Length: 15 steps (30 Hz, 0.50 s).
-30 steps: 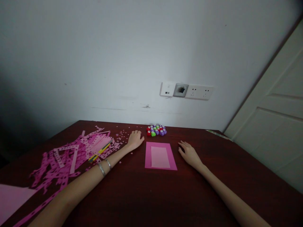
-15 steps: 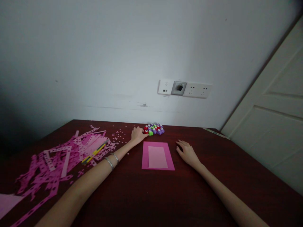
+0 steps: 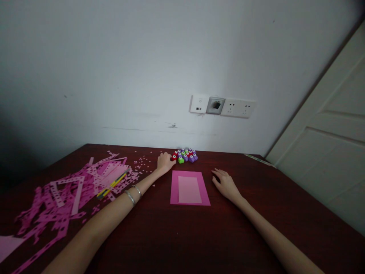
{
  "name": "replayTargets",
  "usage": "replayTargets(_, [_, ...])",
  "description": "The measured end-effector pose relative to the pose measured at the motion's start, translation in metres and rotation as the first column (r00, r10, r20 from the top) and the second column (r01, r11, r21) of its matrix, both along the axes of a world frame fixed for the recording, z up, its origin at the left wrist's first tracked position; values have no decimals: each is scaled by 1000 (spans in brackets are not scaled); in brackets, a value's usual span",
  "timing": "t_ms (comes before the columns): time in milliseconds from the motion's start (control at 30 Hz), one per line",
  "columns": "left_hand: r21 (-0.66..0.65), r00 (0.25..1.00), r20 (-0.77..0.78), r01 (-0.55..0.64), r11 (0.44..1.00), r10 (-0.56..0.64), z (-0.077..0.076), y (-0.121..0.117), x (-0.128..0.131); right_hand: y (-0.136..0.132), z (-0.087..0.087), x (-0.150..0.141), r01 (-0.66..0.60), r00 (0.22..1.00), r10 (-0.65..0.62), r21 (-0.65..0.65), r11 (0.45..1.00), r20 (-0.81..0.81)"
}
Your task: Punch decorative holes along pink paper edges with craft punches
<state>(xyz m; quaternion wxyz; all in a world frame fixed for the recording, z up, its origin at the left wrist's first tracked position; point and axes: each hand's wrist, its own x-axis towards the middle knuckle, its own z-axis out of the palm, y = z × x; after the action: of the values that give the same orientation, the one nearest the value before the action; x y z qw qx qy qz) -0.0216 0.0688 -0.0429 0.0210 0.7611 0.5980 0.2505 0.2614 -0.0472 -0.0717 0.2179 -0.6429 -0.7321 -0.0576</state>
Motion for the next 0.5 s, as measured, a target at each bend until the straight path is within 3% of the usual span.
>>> replayTargets(167, [-9,995,60,86,996,-85,25,-2,-10,0,0,1,-2,1000,2,-2,1000,-8])
replayTargets(267, [-7,960,140,244,970,-241,48,-9,-15,0,-1,2,-7,1000,7,-4,1000,-20])
replayTargets(400, [-23,866,172,480,877,-470,75,-29,-19,1,-5,4,-31,995,32,12,999,-94])
replayTargets(500, [-76,757,159,650,756,-634,85,-44,-18,2,-5,7,-50,987,53,19,999,-153])
